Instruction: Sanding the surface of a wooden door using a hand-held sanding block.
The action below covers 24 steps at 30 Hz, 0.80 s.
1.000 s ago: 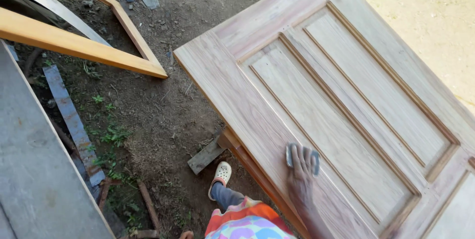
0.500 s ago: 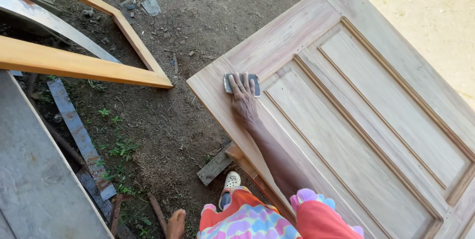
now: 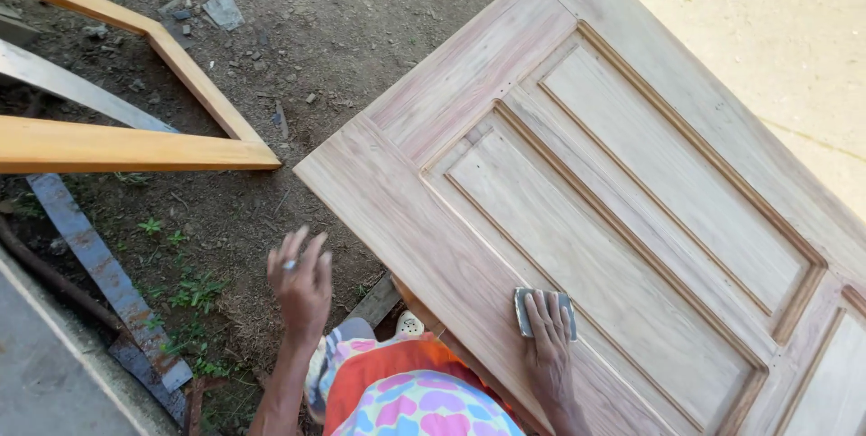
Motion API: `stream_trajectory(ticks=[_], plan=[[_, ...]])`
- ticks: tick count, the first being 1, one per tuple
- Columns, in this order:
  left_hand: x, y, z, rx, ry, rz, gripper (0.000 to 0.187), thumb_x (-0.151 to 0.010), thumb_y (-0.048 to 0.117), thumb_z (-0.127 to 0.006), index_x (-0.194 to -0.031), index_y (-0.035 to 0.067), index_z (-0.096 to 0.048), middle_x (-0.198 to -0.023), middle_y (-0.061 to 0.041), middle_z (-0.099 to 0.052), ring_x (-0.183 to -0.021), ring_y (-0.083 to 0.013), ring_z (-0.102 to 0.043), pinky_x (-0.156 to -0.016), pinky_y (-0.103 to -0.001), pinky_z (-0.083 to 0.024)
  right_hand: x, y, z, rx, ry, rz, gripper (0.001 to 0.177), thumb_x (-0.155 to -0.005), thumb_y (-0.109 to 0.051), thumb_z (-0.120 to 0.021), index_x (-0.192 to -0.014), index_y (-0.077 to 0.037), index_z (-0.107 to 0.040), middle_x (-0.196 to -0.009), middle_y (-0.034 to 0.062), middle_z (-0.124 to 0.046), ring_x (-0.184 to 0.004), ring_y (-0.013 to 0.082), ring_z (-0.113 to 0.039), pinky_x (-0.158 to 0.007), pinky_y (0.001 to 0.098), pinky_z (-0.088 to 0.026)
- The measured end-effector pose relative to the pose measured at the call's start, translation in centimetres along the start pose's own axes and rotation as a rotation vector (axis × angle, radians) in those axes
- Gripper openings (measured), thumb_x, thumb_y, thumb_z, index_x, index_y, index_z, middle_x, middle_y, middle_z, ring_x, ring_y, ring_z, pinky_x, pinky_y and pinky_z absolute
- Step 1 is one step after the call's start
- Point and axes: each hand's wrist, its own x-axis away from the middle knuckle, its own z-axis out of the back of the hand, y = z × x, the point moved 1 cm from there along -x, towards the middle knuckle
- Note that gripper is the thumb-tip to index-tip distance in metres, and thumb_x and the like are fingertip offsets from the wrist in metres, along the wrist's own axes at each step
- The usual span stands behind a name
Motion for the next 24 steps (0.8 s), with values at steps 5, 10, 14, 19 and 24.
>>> stream_trajectory(ticks=[5, 10, 14, 19, 24], plan=[[-11.1, 8.3, -6.4, -0.038, -0.194, -0.626, 0.018, -0.091, 0.02, -0.078, -0.109, 0.019, -0.078, -0.134, -0.009, -0.066, -0.139, -0.0327, -0.049, -0.123, -0.071, -0.011, -1.3, -2.1, -0.4, 0.002, 0.165, -0.12, 0.061, -0.091, 0.001, -0.059, -0.15, -0.011, -0.05, -0.156, 0.0079, -0.049, -0.153, 0.0297, -0.035, -0.127, 0.0512, -0.023], [-17.0, 12.1, -11.8, -0.339, -0.35, -0.899, 0.008, -0.094, 0.018, -0.072, -0.096, 0.021, -0.079, -0.124, -0.004, -0.068, -0.132, -0.0275, -0.053, -0.124, -0.073, -0.011, -1.6, -2.4, -0.3, 0.005, 0.197, -0.152, 0.06, -0.09, 0.001, -0.06, -0.149, -0.012, -0.052, -0.156, 0.0081, -0.05, -0.152, 0.0293, -0.036, -0.127, 0.0509, -0.023], [-19.6, 14.2, -12.3, -0.458, -0.392, -1.165, 0.02, -0.092, 0.024, -0.065, -0.076, 0.022, -0.077, -0.119, -0.003, -0.069, -0.123, -0.028, -0.057, -0.119, -0.074, -0.015, -2.1, -3.6, -0.4, 0.015, 0.216, -0.204, 0.061, -0.089, 0.001, -0.059, -0.149, -0.012, -0.052, -0.156, 0.0085, -0.05, -0.152, 0.0297, -0.036, -0.126, 0.0504, -0.023], [-20.4, 13.5, -12.2, -0.43, -0.379, -1.472, 0.013, -0.091, 0.017, -0.063, -0.087, 0.014, -0.075, -0.103, -0.001, -0.064, -0.111, -0.0228, -0.058, -0.121, -0.071, -0.019, -3.9, -5.1, -2.3, 0.072, 0.277, -0.321, 0.06, -0.091, 0.002, -0.055, -0.15, -0.012, -0.052, -0.156, 0.0074, -0.051, -0.153, 0.0278, -0.036, -0.127, 0.0491, -0.023], [-22.9, 11.6, -13.1, -0.328, -0.339, -1.694, 0.009, -0.092, 0.015, -0.065, -0.093, 0.008, -0.071, -0.095, 0.0, -0.059, -0.108, -0.0221, -0.057, -0.121, -0.065, -0.03, -8.3, -9.4, -4.0, 0.069, 0.303, -0.384, 0.057, -0.095, 0.0, -0.056, -0.15, -0.012, -0.051, -0.156, 0.0083, -0.051, -0.153, 0.0281, -0.034, -0.127, 0.0493, -0.022]])
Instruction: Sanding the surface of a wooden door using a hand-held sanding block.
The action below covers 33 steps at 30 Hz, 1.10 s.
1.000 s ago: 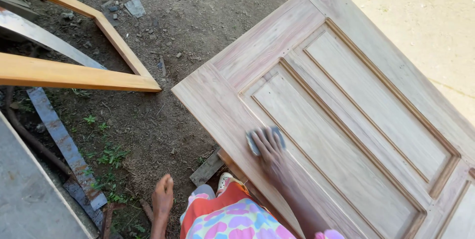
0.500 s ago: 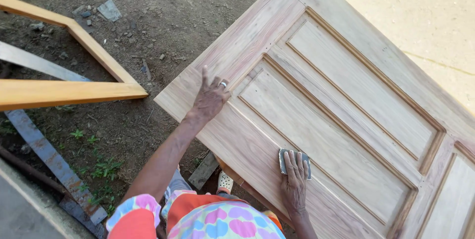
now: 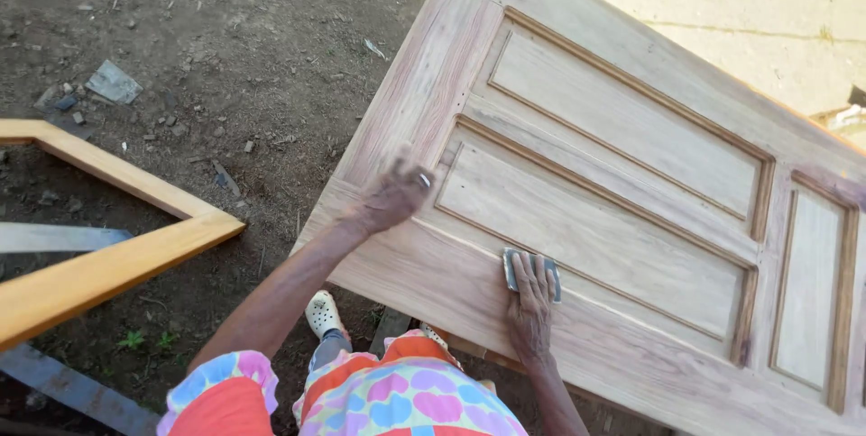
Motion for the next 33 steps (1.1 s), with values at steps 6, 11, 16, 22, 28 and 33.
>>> stream_trajectory(ticks=[6, 11, 16, 22, 28, 33], plan=[[13.6, -8.3, -2.5, 0.486, 0.447, 1.021, 0.015, -0.107, 0.022, -0.069, -0.104, 0.007, -0.066, -0.105, -0.013, -0.067, -0.099, -0.0263, -0.064, -0.096, -0.048, -0.05, -5.1, -11.8, -8.0, -0.087, -0.061, 0.161, 0.064, -0.087, 0.004, -0.059, -0.149, -0.011, -0.054, -0.158, 0.012, -0.048, -0.153, 0.0309, -0.034, -0.127, 0.0534, -0.018], [26.1, -6.6, -6.9, 0.433, 0.237, 1.297, 0.04, -0.081, 0.007, -0.067, -0.121, 0.005, -0.071, -0.117, -0.024, -0.069, -0.09, -0.0298, -0.071, -0.068, -0.041, -0.06, -14.9, -17.3, -14.6, -0.091, -0.044, 0.29, 0.059, -0.095, 0.001, -0.056, -0.153, -0.006, -0.047, -0.162, 0.0139, -0.043, -0.155, 0.0345, -0.028, -0.128, 0.0549, -0.015], [33.9, 2.4, -10.2, 1.029, -0.189, 1.485, 0.014, -0.097, 0.017, -0.064, -0.107, 0.013, -0.072, -0.08, -0.009, -0.077, -0.073, -0.0246, -0.076, -0.069, -0.043, -0.06, -17.2, -16.6, -14.7, -0.043, -0.013, 0.211, 0.058, -0.096, 0.002, -0.054, -0.153, -0.01, -0.049, -0.162, 0.0092, -0.046, -0.155, 0.0306, -0.031, -0.129, 0.0524, -0.019], [45.3, 18.0, -11.9, 1.393, -0.727, 1.274, 0.013, -0.086, 0.024, -0.077, -0.093, 0.013, -0.078, -0.089, -0.009, -0.081, -0.088, -0.0223, -0.078, -0.084, -0.035, -0.057, -9.3, -20.0, -11.3, -0.103, -0.065, 0.096, 0.059, -0.093, 0.003, -0.055, -0.151, -0.01, -0.052, -0.162, 0.0095, -0.046, -0.156, 0.0316, -0.031, -0.127, 0.0499, -0.024], [52.8, 19.9, -11.1, 1.541, -0.802, 1.484, 0.018, -0.089, 0.028, -0.081, -0.099, 0.013, -0.08, -0.087, -0.009, -0.079, -0.084, -0.0189, -0.073, -0.081, -0.032, -0.054, -11.1, -19.7, -13.4, -0.052, -0.056, 0.064, 0.055, -0.098, -0.006, -0.052, -0.153, -0.011, -0.048, -0.162, 0.0123, -0.043, -0.156, 0.0325, -0.028, -0.128, 0.0519, -0.018], [55.2, 17.8, -11.9, 1.587, -0.722, 1.795, 0.019, -0.095, 0.028, -0.076, -0.105, 0.012, -0.078, -0.086, -0.012, -0.075, -0.078, -0.0213, -0.067, -0.074, -0.036, -0.054, -21.3, -16.1, -16.7, -0.003, -0.012, 0.02, 0.049, -0.107, -0.013, -0.046, -0.156, -0.016, -0.047, -0.162, 0.0125, -0.043, -0.156, 0.034, -0.028, -0.129, 0.0522, -0.017]])
